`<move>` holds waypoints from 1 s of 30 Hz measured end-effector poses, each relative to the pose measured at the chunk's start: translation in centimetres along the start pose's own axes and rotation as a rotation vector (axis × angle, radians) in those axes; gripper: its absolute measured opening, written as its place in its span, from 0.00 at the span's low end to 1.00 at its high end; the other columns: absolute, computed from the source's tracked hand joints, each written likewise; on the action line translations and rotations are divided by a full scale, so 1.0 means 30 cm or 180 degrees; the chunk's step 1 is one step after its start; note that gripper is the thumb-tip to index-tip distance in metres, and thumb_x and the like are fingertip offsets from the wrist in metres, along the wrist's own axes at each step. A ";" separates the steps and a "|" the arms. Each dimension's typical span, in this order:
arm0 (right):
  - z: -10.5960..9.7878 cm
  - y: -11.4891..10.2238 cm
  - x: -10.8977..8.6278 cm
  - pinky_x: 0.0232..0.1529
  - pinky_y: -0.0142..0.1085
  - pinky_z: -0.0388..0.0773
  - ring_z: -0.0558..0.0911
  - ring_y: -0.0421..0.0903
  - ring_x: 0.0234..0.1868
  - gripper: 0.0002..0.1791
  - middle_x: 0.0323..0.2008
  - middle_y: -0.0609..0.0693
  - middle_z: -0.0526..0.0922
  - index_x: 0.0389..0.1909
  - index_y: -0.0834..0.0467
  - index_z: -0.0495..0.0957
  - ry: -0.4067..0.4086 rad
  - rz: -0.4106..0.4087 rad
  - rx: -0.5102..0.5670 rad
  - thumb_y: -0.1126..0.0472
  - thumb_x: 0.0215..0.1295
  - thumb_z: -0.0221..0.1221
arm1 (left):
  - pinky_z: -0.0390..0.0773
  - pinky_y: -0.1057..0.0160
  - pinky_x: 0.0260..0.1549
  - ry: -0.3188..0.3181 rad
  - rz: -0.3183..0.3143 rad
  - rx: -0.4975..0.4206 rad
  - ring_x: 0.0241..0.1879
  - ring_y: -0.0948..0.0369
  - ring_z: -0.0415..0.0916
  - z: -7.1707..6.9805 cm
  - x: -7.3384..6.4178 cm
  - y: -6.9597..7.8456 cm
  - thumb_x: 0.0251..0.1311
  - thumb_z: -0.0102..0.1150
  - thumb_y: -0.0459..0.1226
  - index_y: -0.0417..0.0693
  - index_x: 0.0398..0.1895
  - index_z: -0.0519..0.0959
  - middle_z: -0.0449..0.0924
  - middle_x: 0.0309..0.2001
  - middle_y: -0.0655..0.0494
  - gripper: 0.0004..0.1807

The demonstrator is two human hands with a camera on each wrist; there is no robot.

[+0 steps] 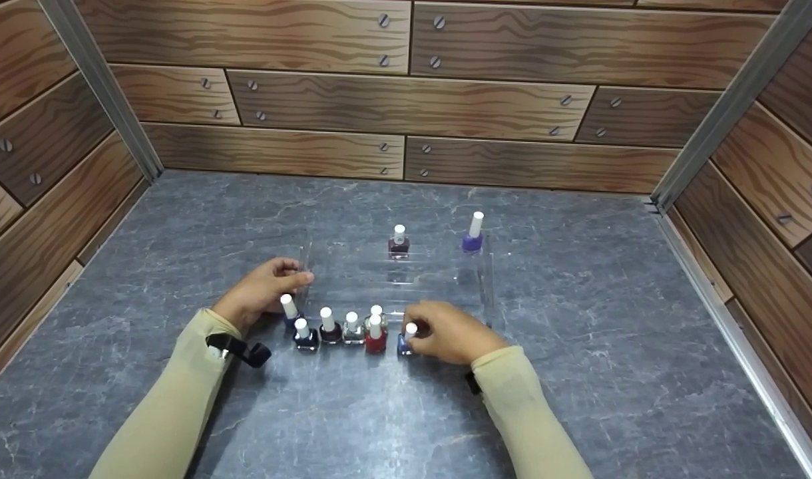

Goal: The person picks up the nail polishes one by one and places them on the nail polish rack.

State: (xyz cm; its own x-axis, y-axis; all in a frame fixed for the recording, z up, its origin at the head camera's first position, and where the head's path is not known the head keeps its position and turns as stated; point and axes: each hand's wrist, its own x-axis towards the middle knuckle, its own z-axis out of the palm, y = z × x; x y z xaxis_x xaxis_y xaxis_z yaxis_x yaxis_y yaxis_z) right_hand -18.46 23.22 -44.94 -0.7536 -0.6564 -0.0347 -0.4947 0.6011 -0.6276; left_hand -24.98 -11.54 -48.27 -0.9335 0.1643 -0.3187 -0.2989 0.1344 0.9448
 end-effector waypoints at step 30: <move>-0.110 -0.108 0.019 0.42 0.37 0.86 0.84 0.45 0.39 0.07 0.40 0.44 0.86 0.47 0.51 0.85 0.0534 -0.0318 0.0181 0.59 0.70 0.66 | 0.87 0.53 0.47 -0.0021 0.0097 -0.0083 0.54 0.51 0.76 0.003 0.003 -0.005 0.64 0.72 0.44 0.41 0.63 0.71 0.75 0.58 0.45 0.31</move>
State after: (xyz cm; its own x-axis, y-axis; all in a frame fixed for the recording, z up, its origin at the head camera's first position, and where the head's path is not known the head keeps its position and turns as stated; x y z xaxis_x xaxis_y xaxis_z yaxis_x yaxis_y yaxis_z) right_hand -18.73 22.40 -40.36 -0.7658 -0.6236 0.1571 -0.5492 0.5070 -0.6644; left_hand -25.00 -11.47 -48.44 -0.9409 0.1745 -0.2903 -0.2756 0.1036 0.9557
